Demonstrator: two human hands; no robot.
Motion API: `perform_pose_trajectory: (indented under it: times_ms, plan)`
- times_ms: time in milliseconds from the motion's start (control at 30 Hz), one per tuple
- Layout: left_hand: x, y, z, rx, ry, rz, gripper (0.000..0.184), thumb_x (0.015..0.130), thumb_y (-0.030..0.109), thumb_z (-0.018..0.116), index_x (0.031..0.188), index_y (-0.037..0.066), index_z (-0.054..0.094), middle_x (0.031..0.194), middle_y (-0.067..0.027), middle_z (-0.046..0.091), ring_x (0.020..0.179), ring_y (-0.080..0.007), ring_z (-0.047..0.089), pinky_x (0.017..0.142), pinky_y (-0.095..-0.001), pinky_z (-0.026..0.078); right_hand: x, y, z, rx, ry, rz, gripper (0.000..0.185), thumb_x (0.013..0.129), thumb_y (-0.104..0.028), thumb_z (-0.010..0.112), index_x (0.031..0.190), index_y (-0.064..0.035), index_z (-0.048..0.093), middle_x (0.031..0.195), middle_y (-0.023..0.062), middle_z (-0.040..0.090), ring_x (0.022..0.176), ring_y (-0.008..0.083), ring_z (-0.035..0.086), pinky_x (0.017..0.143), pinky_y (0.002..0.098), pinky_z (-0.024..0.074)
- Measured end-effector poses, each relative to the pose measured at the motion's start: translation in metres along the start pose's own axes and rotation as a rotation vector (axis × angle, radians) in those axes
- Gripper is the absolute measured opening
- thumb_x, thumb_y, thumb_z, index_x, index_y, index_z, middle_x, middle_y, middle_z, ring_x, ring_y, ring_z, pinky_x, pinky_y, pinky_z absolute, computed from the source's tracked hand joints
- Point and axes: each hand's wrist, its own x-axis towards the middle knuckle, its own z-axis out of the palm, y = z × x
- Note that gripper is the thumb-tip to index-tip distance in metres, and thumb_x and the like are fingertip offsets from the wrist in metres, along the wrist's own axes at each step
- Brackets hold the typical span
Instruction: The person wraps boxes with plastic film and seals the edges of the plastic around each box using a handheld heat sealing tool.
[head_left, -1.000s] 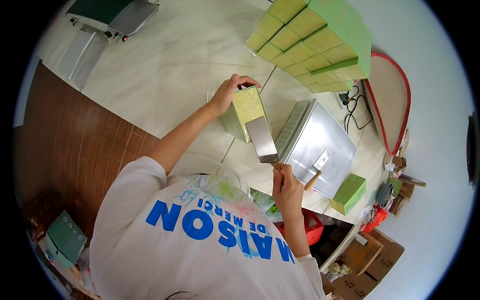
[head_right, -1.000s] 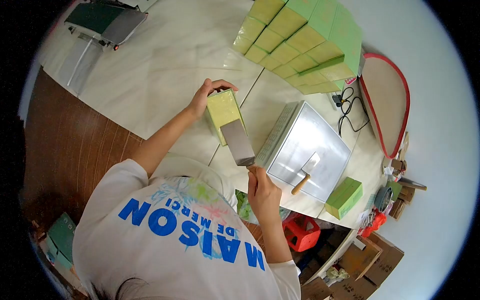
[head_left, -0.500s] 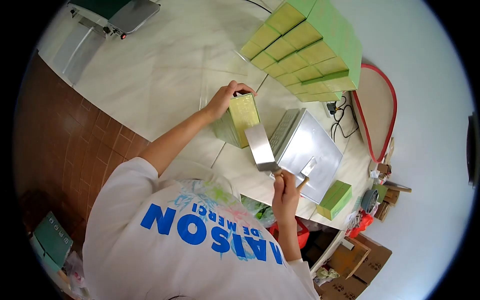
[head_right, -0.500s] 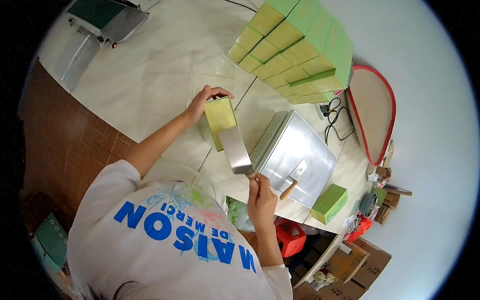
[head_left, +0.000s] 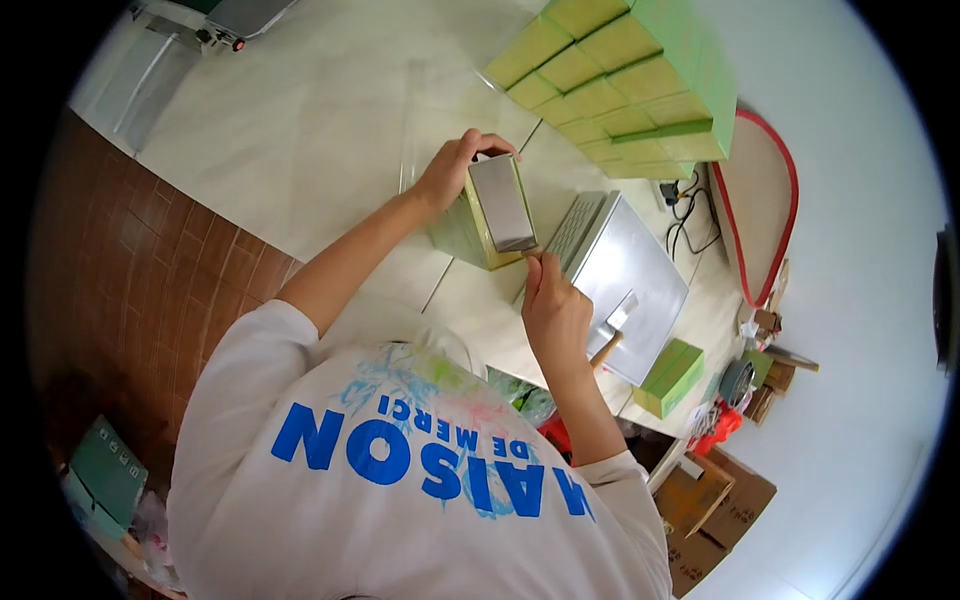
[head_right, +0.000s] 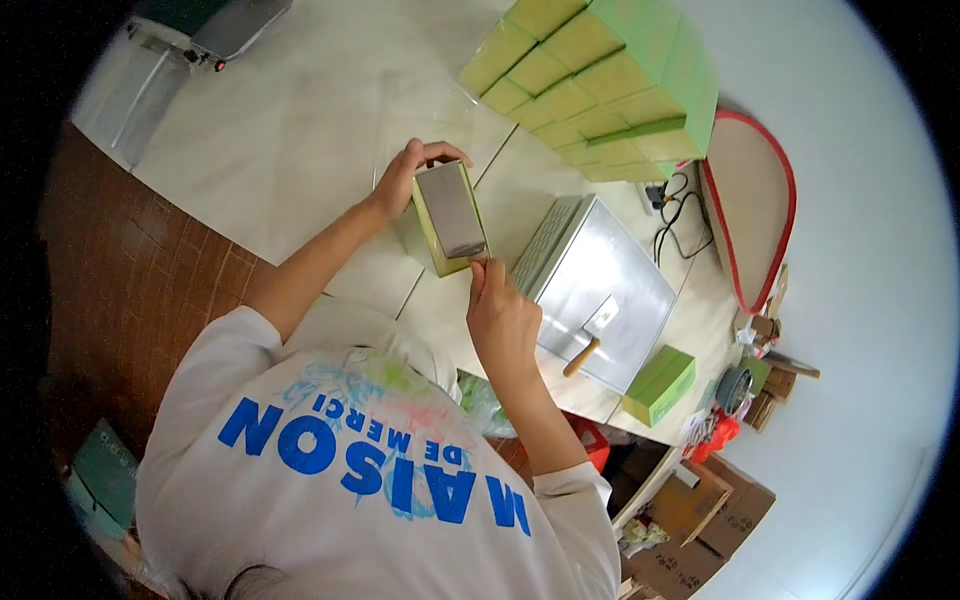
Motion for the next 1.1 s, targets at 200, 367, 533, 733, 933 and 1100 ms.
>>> perform_pose_trajectory:
  times_ms: [200,367,533,733,933,1100]
  plan:
    - [0.001,-0.003,0.002,-0.015,0.002,0.002,0.089,0.091,0.073,0.010,0.104,0.006,0.068,0.089,-0.0038,0.064,0.081,-0.0133,0.056,0.076,-0.0288,0.044,-0.027,-0.006,0.002,-0.017,-0.024,0.080,0.017,0.095,-0.020,0.056,0.086,-0.0069,0.052,0.063,0.0107,0.060,0.048,0.0276,0.059,0.040,0.0372,0.0449]
    - [0.004,-0.013,0.001,-0.068,-0.018,-0.021,0.089,0.092,0.071,0.009,0.104,0.005,0.068,0.094,-0.0052,0.066,0.084,-0.0145,0.057,0.079,-0.0287,0.045,-0.019,-0.015,0.006,-0.041,0.028,0.102,0.019,0.095,-0.021,0.057,0.085,-0.0067,0.051,0.062,0.0097,0.058,0.048,0.0272,0.059,0.040,0.0372,0.0448]
    - [0.005,-0.015,-0.001,-0.025,-0.032,0.011,0.089,0.093,0.069,0.007,0.108,0.003,0.065,0.100,-0.0063,0.066,0.090,-0.0158,0.059,0.085,-0.0298,0.045,-0.026,-0.019,0.007,-0.034,0.063,0.105,0.021,0.095,-0.022,0.058,0.083,-0.0071,0.050,0.060,0.0090,0.057,0.046,0.0262,0.058,0.039,0.0364,0.0443]
    - [0.007,-0.015,-0.002,-0.045,-0.050,0.001,0.089,0.093,0.070,0.007,0.109,0.003,0.064,0.101,-0.0067,0.065,0.092,-0.0162,0.058,0.085,-0.0303,0.045,-0.023,-0.021,0.011,-0.108,0.084,0.116,0.024,0.096,-0.026,0.057,0.081,-0.0083,0.050,0.058,0.0077,0.055,0.044,0.0238,0.057,0.038,0.0339,0.0439]
    - [0.011,-0.021,-0.006,-0.042,-0.080,0.013,0.089,0.093,0.070,0.008,0.108,0.002,0.063,0.098,-0.0065,0.064,0.090,-0.0161,0.057,0.085,-0.0299,0.044,-0.025,-0.013,0.010,0.013,0.101,0.105,0.026,0.096,-0.027,0.056,0.081,-0.0075,0.050,0.056,0.0071,0.054,0.042,0.0247,0.056,0.037,0.0350,0.0429]
    - [0.010,-0.019,-0.005,-0.079,-0.085,-0.001,0.089,0.093,0.070,0.009,0.108,0.001,0.063,0.099,-0.0072,0.064,0.092,-0.0169,0.057,0.085,-0.0305,0.044,-0.025,-0.013,0.013,0.022,0.104,0.116,0.026,0.097,-0.028,0.055,0.081,-0.0079,0.051,0.055,0.0081,0.055,0.041,0.0259,0.055,0.037,0.0365,0.0422]
